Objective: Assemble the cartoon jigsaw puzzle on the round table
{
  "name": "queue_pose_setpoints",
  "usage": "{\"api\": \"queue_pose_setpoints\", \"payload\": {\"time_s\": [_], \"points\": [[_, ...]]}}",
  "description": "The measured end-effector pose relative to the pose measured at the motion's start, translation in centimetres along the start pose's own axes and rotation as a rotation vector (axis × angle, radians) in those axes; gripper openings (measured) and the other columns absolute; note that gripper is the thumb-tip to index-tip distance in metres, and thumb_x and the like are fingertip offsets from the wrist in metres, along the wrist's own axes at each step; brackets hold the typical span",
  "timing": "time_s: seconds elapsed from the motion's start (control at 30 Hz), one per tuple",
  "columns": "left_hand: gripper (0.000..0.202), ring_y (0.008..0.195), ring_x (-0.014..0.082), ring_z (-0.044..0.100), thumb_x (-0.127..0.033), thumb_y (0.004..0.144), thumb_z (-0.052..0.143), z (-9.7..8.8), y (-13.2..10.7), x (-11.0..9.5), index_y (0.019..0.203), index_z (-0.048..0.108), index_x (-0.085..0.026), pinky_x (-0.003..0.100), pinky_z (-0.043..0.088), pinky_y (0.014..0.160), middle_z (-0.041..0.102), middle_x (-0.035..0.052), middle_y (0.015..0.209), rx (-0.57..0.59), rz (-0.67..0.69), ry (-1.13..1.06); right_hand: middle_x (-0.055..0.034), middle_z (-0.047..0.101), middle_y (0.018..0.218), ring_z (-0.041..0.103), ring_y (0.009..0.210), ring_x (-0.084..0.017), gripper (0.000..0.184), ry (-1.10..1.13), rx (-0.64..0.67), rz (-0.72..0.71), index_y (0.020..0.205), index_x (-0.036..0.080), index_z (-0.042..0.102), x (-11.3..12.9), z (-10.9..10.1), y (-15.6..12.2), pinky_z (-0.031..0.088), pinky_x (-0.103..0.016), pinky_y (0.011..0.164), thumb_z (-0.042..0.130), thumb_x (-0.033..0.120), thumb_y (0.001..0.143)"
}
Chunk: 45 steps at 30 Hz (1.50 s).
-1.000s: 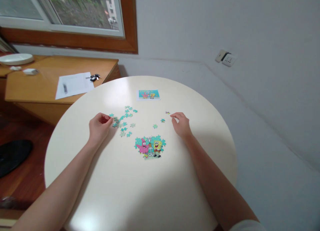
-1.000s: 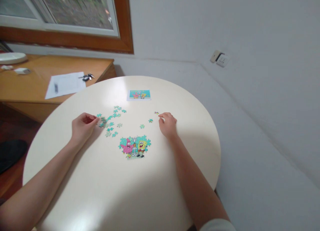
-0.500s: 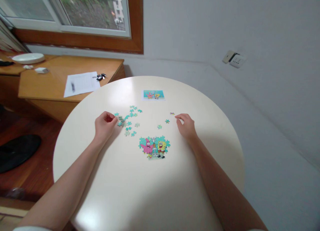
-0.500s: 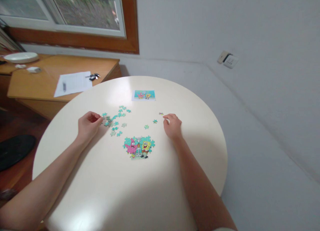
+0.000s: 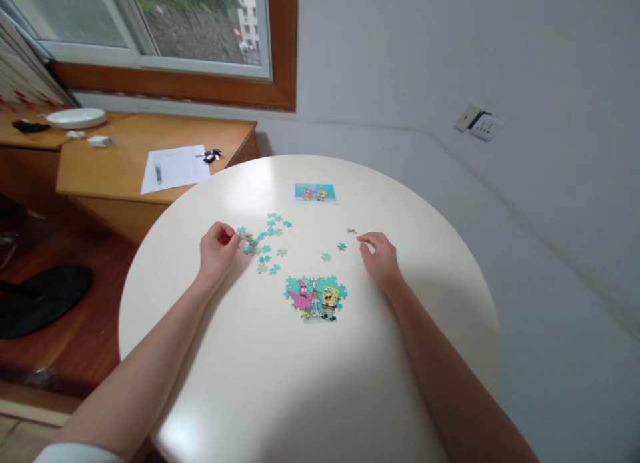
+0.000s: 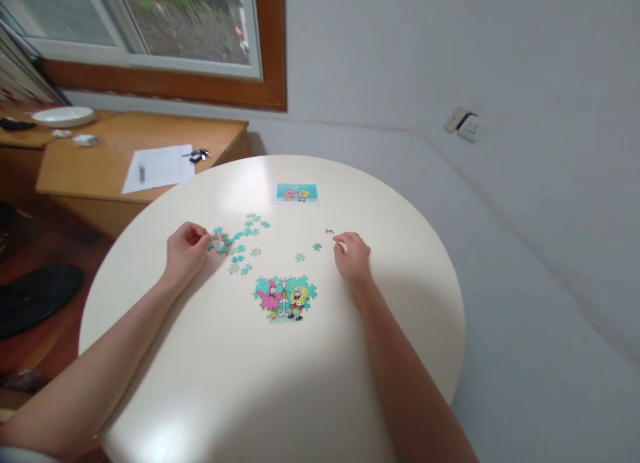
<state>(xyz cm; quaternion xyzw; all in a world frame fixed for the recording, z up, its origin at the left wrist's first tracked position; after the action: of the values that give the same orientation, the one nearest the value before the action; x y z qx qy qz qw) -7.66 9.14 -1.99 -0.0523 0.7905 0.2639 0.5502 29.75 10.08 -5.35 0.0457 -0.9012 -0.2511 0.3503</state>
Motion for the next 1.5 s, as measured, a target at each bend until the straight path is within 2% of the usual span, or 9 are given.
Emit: {"api": "queue_pose_setpoints", "payload": {"time_s": [0.37,0.77,1.03,1.33,1.5], "points": [[0.013,0.049,0.0094,0.042,-0.012,0.059,0.055,-0.3,-0.3,-1.9,0.056,0.045,-0.02,0.022,0.035,0.05,0.045,-0.0058,0.051,-0.047,-0.055,0.146,-0.0095,0.069,0.093,0.064,0.091,-0.023,0.022,0.003,-0.014,-0.03,0.082,0.02,0.07,0.1,0.0,0.1,0.049,-0.043,0.094,0.049,0.019,0.074],[0.01,0.053,0.0105,0.045,-0.013,0.058,0.055,-0.9,0.2,-1.4,0.06,0.047,-0.02,0.024,0.037,0.053,0.049,-0.0047,0.056,-0.083,-0.052,0.14,-0.0104,0.07,0.092,0.065,0.091,-0.023,0.023,-0.013,-0.022,-0.056,0.081,0.019,0.07,0.2,0.0,0.1,0.05,-0.043,0.091,0.048,0.02,0.075],[0.01,0.055,0.0111,0.046,-0.024,0.064,0.059,-1.0,0.4,-1.1,0.066,0.05,-0.019,0.025,0.039,0.056,0.051,-0.0035,0.06,-0.07,-0.034,0.111,-0.0103,0.069,0.094,0.064,0.093,-0.024,0.022,-0.015,-0.009,-0.044,0.082,0.02,0.07,0.0,-0.1,0.2,0.049,-0.044,0.094,0.049,0.021,0.075],[0.012,0.052,0.0106,0.041,-0.021,0.058,0.055,-1.5,0.5,-0.9,0.059,0.043,-0.02,0.025,0.033,0.054,0.043,-0.0057,0.054,-0.114,-0.007,0.141,-0.0093,0.07,0.093,0.064,0.092,-0.023,0.022,-0.01,-0.007,-0.057,0.082,0.021,0.07,-0.1,-0.1,0.2,0.05,-0.044,0.093,0.049,0.021,0.075],[0.012,0.054,0.0112,0.042,-0.022,0.058,0.055,-1.5,0.3,-1.1,0.057,0.043,-0.02,0.025,0.033,0.055,0.044,-0.0052,0.054,-0.102,-0.004,0.155,-0.0099,0.07,0.094,0.064,0.092,-0.024,0.022,-0.009,-0.007,-0.049,0.082,0.021,0.07,-0.1,-0.1,0.2,0.05,-0.044,0.093,0.049,0.02,0.075]]}}
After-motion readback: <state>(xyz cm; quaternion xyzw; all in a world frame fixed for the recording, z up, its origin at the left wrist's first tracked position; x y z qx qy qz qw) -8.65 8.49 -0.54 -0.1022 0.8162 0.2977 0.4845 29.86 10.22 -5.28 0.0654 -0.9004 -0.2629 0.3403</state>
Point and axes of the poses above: each hand's wrist, its own y-axis towards the middle knuckle, its own z-axis out of the palm, x = y × z, the point moved 4 cm from there along y, towards the middle knuckle
